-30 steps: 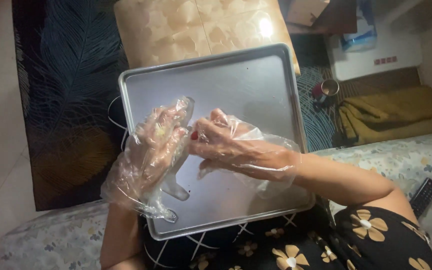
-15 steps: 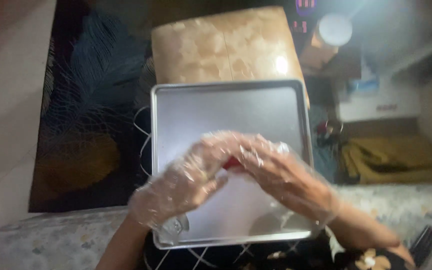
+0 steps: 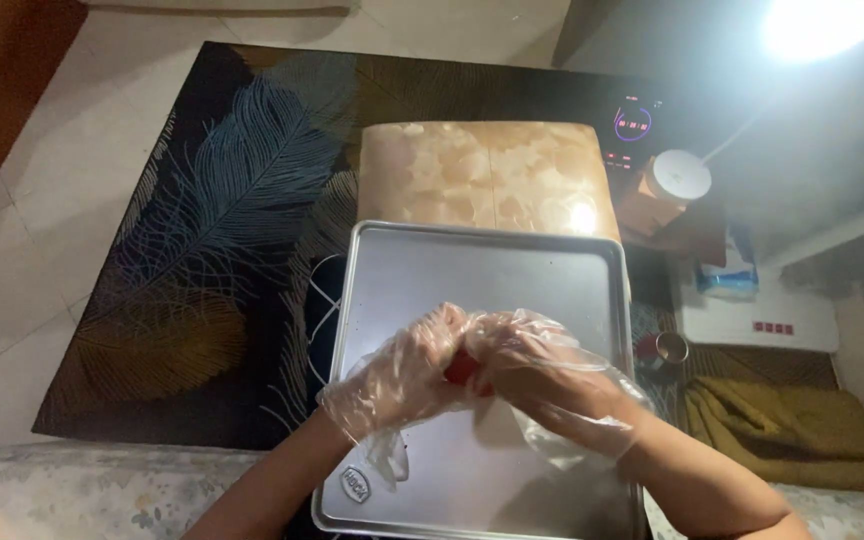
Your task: Kneading a small piece of red dough on a metal tray while wearing plastic gloves
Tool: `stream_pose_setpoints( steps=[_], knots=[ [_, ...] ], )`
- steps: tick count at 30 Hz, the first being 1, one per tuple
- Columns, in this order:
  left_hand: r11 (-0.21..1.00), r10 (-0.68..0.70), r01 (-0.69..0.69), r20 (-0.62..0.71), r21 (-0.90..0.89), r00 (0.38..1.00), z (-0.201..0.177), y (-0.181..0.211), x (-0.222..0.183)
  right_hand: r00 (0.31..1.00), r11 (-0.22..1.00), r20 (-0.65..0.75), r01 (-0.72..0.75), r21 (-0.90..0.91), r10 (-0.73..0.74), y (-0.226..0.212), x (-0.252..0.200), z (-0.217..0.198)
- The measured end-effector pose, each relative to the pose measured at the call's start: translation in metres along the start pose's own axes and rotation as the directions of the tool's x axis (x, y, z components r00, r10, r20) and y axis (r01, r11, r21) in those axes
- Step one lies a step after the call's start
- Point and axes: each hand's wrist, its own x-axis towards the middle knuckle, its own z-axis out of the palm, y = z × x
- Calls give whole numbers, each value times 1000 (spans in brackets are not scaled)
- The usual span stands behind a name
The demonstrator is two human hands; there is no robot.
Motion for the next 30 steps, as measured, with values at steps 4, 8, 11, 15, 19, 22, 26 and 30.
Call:
stream_pose_setpoints(
  steps=[4,8,11,15,19,22,26,30],
  knots=[
    [986,53,-49,23,-157,998,2,-16,-5,898,831,65,-373,-413,435,14,42,19],
    [928,-212,212,-35,306,977,4,-10,-13,591,452,-76,-687,-568,803,-2,46,18],
    [927,-240,236,-22,291,970,-5,38,-3,623,504,-103,-709,-493,775,-42,40,-1],
    [969,-122,111,35,221,992,-11,48,-2,651,559,-113,-717,-416,750,-51,19,-14],
    [982,82,-101,122,158,989,12,8,5,536,411,-296,-823,-393,791,10,-19,-5],
    [727,319,-295,75,620,945,48,-60,3,522,425,-259,-835,-350,813,-7,-12,-2],
    [-386,482,-216,396,897,782,54,-89,-14,656,583,-232,-749,-313,718,-14,-9,-6],
    [-124,498,-303,323,945,805,13,-15,-18,591,367,-255,-726,-581,766,98,-43,17]
  ],
)
